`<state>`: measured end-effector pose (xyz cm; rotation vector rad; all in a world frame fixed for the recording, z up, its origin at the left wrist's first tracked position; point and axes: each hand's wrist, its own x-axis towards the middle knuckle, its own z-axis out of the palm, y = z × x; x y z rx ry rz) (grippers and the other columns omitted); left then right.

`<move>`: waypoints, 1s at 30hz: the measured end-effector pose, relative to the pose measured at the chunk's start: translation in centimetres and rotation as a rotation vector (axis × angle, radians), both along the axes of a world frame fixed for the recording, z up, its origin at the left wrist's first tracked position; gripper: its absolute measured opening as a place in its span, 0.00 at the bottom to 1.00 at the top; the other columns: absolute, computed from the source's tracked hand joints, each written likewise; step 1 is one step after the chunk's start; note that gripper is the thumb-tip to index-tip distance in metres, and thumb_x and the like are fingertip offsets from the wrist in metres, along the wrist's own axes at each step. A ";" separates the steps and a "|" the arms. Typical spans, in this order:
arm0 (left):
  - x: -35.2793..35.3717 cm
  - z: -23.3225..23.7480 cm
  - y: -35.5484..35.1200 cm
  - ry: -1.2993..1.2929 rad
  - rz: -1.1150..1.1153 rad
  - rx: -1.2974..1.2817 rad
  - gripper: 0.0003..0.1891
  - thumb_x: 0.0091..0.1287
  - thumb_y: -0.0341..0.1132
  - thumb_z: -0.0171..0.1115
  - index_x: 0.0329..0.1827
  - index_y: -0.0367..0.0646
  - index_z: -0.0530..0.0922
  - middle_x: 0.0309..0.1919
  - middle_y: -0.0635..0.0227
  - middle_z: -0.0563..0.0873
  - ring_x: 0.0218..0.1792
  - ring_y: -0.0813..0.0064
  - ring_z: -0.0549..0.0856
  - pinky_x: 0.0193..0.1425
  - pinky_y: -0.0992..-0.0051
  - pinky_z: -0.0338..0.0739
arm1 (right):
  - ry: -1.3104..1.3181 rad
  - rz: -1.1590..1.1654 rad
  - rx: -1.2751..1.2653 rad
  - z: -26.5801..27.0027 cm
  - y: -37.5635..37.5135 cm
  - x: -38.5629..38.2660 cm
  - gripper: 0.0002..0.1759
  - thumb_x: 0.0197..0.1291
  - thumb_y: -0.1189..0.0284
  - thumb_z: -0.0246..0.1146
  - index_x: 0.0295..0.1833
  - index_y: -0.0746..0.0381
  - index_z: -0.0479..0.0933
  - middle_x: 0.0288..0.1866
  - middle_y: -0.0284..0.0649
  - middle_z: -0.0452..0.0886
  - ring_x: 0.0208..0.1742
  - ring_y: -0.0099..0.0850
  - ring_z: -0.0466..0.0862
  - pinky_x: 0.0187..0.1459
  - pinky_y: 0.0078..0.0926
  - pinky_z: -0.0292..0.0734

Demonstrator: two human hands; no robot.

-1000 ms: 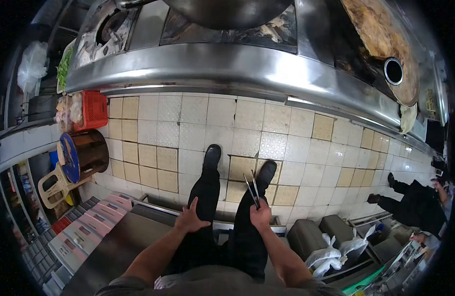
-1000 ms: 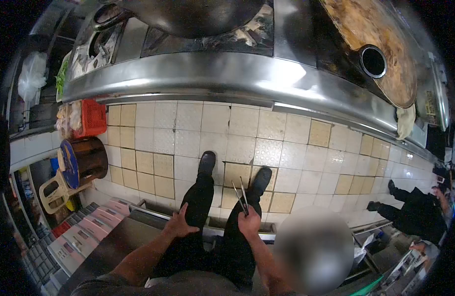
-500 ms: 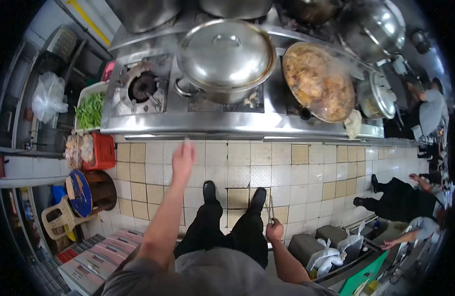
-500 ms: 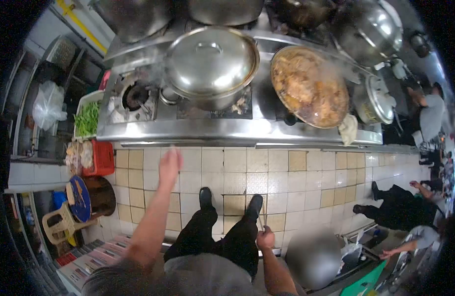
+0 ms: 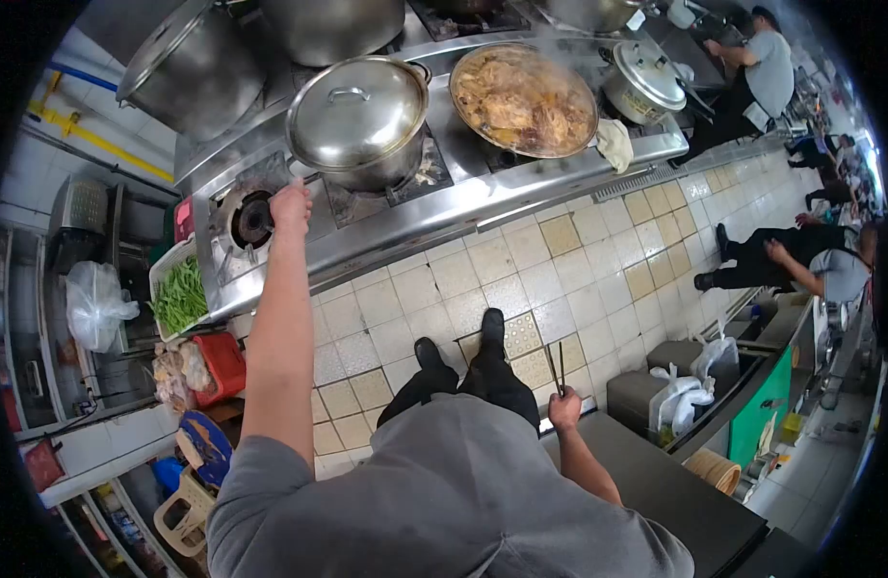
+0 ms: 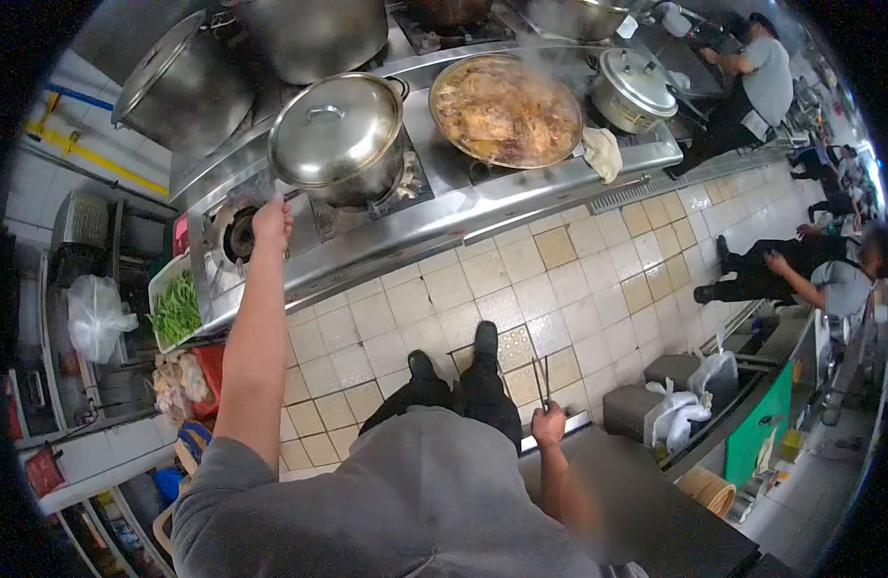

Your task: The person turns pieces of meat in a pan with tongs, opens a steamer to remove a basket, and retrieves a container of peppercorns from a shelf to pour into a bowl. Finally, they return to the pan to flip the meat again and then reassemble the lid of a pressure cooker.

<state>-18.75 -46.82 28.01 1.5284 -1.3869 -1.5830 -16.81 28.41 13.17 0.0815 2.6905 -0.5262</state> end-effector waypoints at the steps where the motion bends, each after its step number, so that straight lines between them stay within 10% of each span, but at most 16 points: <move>1: -0.1 0.3 -0.3 -0.010 -0.004 0.000 0.17 0.76 0.47 0.65 0.35 0.42 0.80 0.23 0.70 0.80 0.17 0.79 0.74 0.17 0.77 0.64 | -0.021 -0.012 0.018 -0.1 -0.1 0.4 0.23 0.56 0.69 0.62 0.55 0.68 0.85 0.43 0.62 0.88 0.49 0.58 0.88 0.55 0.48 0.83; 23: 1.3 3.6 -0.4 -0.158 0.021 -0.014 0.16 0.71 0.50 0.68 0.37 0.46 0.81 0.28 0.73 0.82 0.22 0.80 0.76 0.22 0.76 0.67 | -0.031 -0.123 0.076 -0.9 7.2 -5.5 0.21 0.56 0.63 0.67 0.46 0.72 0.84 0.43 0.62 0.87 0.49 0.59 0.87 0.53 0.49 0.80; 30: 10.4 -4.3 1.4 0.128 0.148 -0.036 0.17 0.74 0.50 0.61 0.42 0.43 0.81 0.29 0.70 0.81 0.19 0.79 0.74 0.19 0.76 0.66 | -0.066 -0.124 0.098 -1.2 9.9 -9.4 0.21 0.55 0.68 0.64 0.50 0.71 0.84 0.46 0.62 0.87 0.52 0.58 0.87 0.57 0.48 0.81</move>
